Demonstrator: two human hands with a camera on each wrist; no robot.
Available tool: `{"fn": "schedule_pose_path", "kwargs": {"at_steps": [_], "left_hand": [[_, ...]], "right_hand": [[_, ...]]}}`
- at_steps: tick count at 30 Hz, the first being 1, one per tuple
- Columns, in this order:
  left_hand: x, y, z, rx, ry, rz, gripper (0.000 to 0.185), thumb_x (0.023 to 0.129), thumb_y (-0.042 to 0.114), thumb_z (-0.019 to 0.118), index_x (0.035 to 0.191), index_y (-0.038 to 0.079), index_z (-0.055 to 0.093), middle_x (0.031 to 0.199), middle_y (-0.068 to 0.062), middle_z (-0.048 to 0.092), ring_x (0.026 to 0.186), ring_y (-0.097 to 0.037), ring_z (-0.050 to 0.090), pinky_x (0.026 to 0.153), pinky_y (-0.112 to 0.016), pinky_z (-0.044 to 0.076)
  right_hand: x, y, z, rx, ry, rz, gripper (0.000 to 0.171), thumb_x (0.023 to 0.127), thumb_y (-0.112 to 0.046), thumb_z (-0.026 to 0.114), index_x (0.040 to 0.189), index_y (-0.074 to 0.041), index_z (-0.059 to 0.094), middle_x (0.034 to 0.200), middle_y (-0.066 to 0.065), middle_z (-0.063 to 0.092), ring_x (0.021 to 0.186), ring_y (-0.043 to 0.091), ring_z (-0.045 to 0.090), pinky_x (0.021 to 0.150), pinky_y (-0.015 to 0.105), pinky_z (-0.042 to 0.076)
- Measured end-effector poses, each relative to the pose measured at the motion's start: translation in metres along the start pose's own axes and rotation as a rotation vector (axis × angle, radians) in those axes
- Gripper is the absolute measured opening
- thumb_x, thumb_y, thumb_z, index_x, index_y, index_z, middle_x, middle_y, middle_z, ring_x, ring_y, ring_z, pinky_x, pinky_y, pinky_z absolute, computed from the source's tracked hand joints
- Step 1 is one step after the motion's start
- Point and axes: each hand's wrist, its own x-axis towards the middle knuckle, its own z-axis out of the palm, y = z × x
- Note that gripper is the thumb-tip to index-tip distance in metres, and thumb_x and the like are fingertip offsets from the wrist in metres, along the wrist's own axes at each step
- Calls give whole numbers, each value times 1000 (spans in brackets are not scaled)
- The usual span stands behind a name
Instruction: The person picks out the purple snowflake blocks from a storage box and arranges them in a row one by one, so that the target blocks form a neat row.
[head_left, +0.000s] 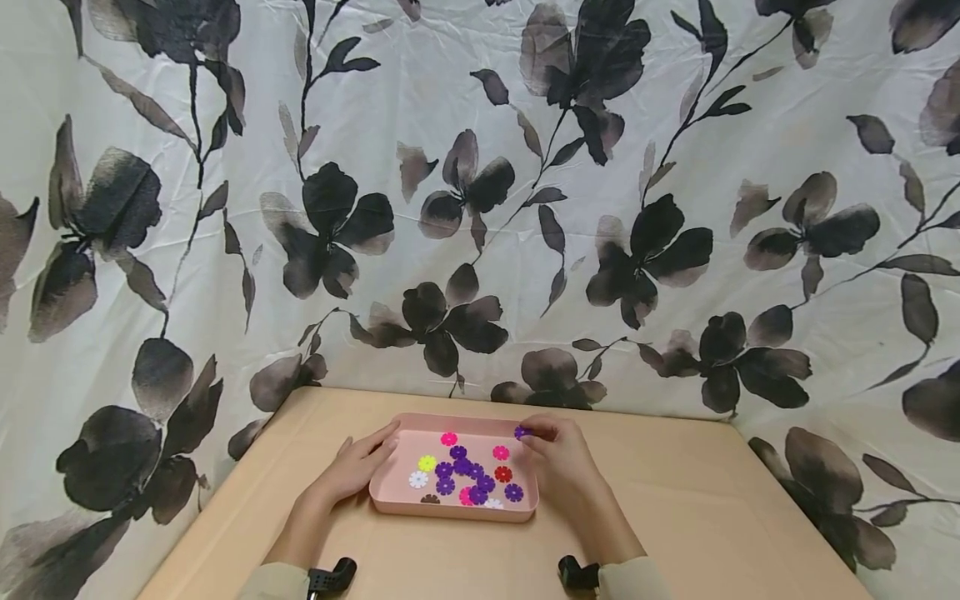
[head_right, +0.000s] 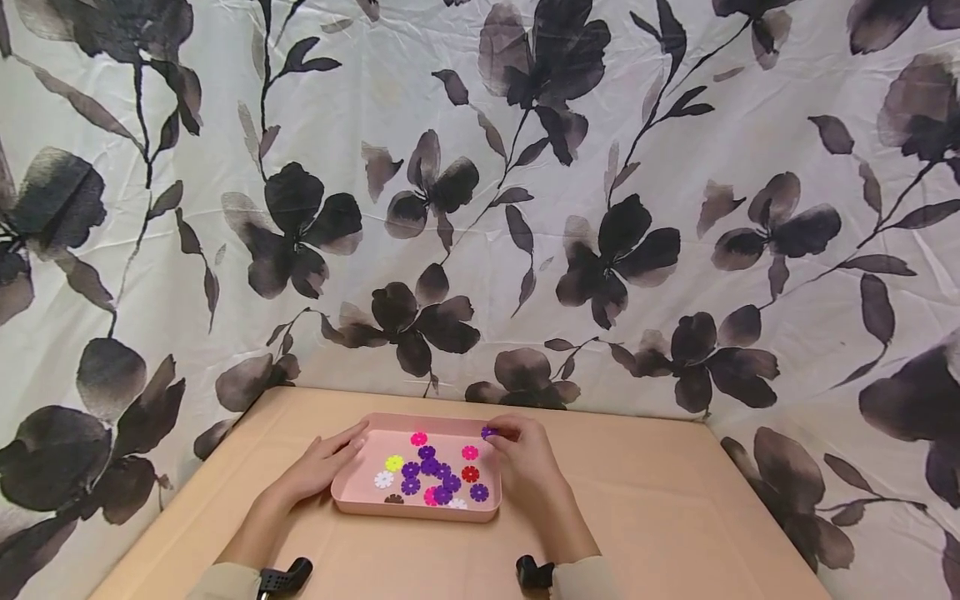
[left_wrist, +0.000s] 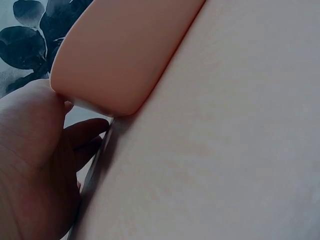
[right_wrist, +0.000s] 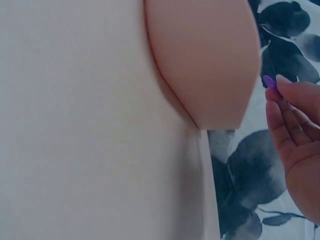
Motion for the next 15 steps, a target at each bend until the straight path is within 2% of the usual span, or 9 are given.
{"fn": "schedule_pose_path", "kwargs": {"at_steps": [6, 10, 15], "left_hand": [[1, -1, 0, -5, 1, 0, 57, 113, 43, 41, 163, 18, 36, 168, -7, 34, 156, -40, 30, 124, -72, -12], [1, -1, 0, -1, 7, -2, 57, 112, 44, 41, 163, 18, 36, 168, -8, 34, 156, -41, 31, 124, -72, -12], [1, -1, 0, 2, 6, -3, 58, 112, 45, 40, 163, 18, 36, 168, -8, 34, 156, -41, 30, 124, -71, -12]], "right_hand": [[-1, 3, -12, -23, 66, 4, 21, 95, -2, 73, 113, -9, 80, 111, 4, 78, 101, 18, 73, 91, 21, 60], [-1, 10, -16, -31, 126, -11, 21, 94, -2, 75, 114, -4, 79, 108, 9, 79, 98, 19, 75, 86, 20, 61], [-2, 16, -19, -65, 195, 40, 20, 90, 0, 79, 109, -1, 79, 103, 13, 79, 91, 19, 74, 79, 17, 60]]}}
